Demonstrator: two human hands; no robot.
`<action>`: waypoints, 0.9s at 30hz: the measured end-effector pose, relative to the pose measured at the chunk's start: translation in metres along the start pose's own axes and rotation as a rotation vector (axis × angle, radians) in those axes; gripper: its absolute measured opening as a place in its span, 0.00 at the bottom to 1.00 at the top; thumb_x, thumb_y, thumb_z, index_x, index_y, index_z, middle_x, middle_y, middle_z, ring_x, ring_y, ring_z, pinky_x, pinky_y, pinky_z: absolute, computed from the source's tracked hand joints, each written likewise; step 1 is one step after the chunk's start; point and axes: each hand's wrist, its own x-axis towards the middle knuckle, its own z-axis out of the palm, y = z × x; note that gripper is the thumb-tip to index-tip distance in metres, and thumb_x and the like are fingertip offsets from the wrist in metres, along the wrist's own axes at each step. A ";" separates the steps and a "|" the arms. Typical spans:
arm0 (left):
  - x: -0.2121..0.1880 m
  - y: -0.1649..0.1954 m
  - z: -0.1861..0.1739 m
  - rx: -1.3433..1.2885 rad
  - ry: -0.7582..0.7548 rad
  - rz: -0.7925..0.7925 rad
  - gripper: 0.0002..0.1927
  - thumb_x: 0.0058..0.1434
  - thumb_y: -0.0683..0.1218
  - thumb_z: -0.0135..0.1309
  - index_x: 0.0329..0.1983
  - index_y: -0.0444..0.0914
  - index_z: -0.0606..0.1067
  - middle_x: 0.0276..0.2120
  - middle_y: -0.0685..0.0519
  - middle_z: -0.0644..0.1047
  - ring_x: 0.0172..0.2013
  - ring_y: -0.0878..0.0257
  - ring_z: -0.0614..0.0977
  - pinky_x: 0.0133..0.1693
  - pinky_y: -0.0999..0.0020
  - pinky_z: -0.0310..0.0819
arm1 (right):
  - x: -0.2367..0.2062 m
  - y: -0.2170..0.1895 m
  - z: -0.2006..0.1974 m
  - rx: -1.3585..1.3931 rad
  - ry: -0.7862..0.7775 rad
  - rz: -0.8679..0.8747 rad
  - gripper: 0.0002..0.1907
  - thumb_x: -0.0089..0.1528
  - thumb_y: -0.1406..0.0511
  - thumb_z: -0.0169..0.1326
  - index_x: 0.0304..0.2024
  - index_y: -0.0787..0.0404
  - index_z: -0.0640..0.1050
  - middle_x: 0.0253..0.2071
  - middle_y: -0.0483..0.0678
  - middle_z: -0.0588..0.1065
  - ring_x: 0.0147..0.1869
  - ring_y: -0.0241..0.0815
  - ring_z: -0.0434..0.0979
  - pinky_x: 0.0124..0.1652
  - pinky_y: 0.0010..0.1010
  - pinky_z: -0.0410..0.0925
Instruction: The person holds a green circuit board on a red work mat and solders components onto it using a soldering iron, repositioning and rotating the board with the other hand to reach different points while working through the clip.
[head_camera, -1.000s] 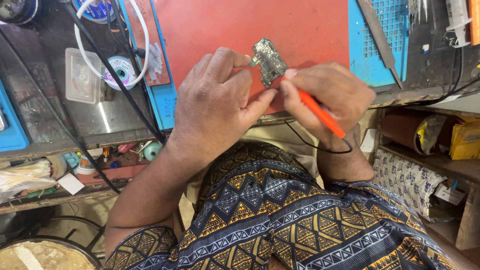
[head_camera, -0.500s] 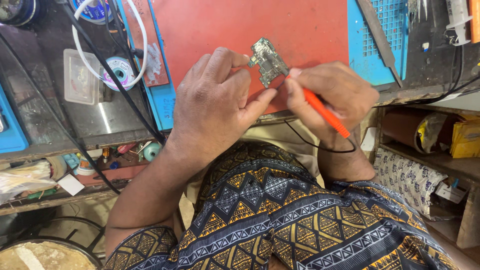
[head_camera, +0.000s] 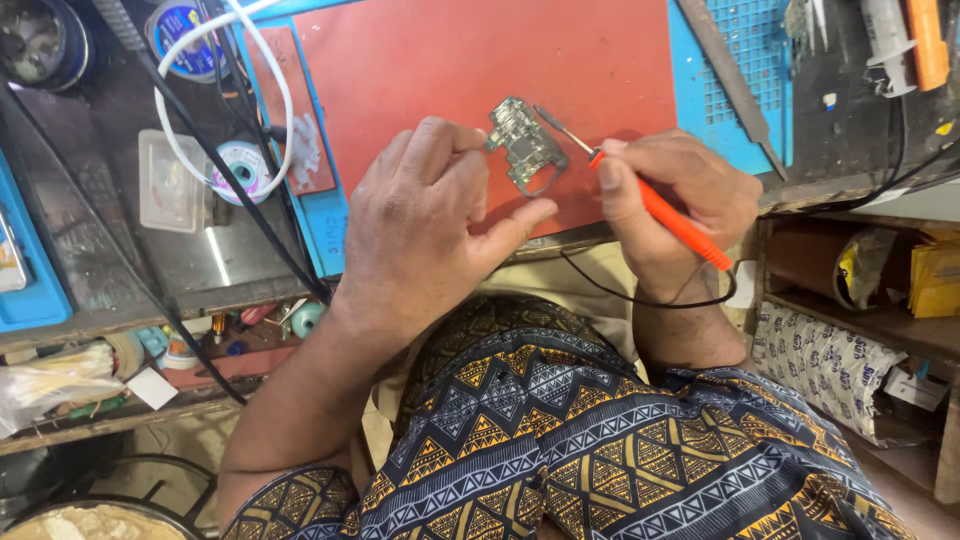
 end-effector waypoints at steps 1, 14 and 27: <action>0.001 0.000 0.000 0.011 -0.018 -0.010 0.26 0.58 0.60 0.72 0.37 0.36 0.74 0.41 0.50 0.73 0.41 0.52 0.77 0.43 0.55 0.72 | -0.002 0.004 0.000 0.064 0.038 0.044 0.06 0.73 0.70 0.62 0.47 0.70 0.81 0.37 0.53 0.81 0.38 0.41 0.82 0.40 0.27 0.73; 0.025 -0.018 0.008 0.081 -0.097 0.117 0.43 0.56 0.51 0.69 0.70 0.35 0.62 0.53 0.50 0.76 0.56 0.50 0.74 0.58 0.51 0.64 | -0.010 0.053 0.025 0.632 0.387 0.221 0.18 0.76 0.59 0.53 0.52 0.71 0.79 0.36 0.53 0.78 0.36 0.41 0.80 0.34 0.28 0.70; -0.007 -0.022 0.038 0.032 0.070 -0.064 0.47 0.59 0.51 0.70 0.72 0.32 0.56 0.52 0.48 0.73 0.56 0.48 0.72 0.60 0.49 0.63 | -0.011 0.059 0.004 0.381 0.095 0.109 0.10 0.75 0.66 0.60 0.50 0.70 0.82 0.36 0.54 0.81 0.35 0.38 0.81 0.36 0.25 0.73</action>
